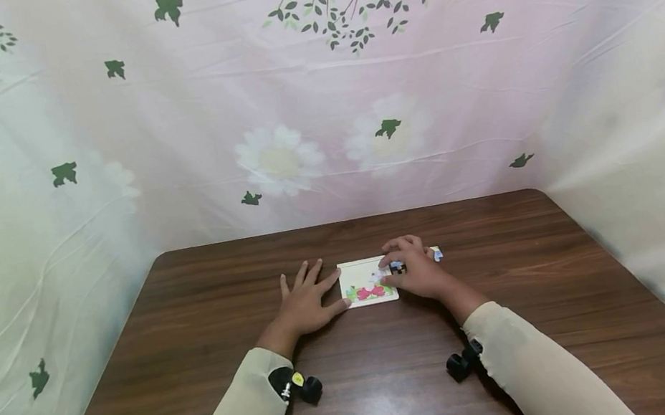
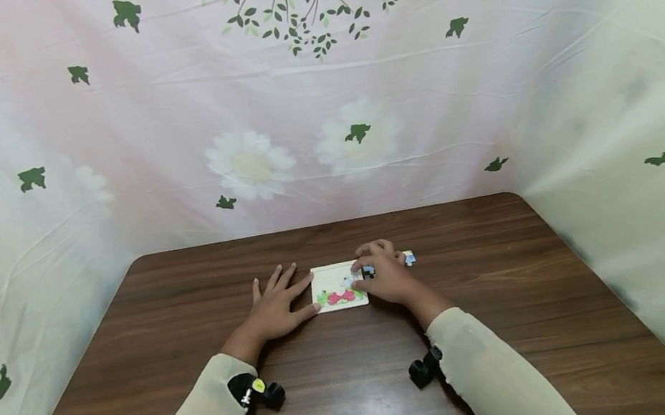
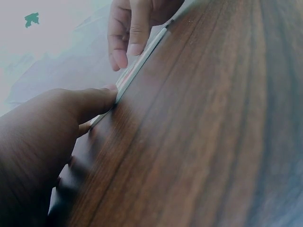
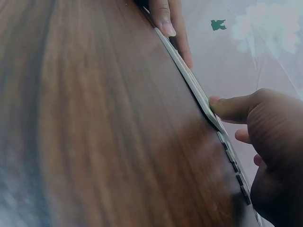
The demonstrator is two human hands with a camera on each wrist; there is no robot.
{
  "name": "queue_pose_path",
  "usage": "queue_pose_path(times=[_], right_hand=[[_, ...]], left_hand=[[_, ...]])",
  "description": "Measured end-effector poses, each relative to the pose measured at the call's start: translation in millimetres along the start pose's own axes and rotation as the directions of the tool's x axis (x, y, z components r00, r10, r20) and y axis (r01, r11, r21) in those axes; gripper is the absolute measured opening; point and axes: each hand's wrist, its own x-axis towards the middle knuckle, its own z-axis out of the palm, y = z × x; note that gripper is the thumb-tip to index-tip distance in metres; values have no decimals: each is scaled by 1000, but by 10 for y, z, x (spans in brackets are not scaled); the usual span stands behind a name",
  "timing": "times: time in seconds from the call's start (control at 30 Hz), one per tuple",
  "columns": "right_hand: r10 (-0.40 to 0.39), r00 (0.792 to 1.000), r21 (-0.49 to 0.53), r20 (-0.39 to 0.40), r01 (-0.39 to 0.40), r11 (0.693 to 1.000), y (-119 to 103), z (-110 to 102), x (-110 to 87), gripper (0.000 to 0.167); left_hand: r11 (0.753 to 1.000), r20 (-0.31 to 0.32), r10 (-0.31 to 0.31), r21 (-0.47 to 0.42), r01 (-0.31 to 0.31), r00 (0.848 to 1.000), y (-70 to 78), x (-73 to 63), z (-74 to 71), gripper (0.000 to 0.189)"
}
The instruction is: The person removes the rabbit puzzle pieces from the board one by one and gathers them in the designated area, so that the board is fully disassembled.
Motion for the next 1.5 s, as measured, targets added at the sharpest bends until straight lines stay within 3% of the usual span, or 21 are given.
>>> queue_pose_path(times=[0.37,0.67,1.2,1.5], right_hand=[[59,998,-54,33,-57,997,-51,38,-2,7],[83,996,-84,38,-79,993,-75,81,21,11],[39,999,-90,-27,-42,995,-110,63,-2,16],[49,999,-111,6,-48,993,-129,43,0,17]], left_hand=[[1000,4,3,11,-3,1000,-22,-15,23,79],[1000,-2,-1,8,1,1000,-14,-13,15,79],[1000,5,7,5,-7,1000,-10,5,9,80],[1000,9,2,4,-2,1000,10,7,-11,78]])
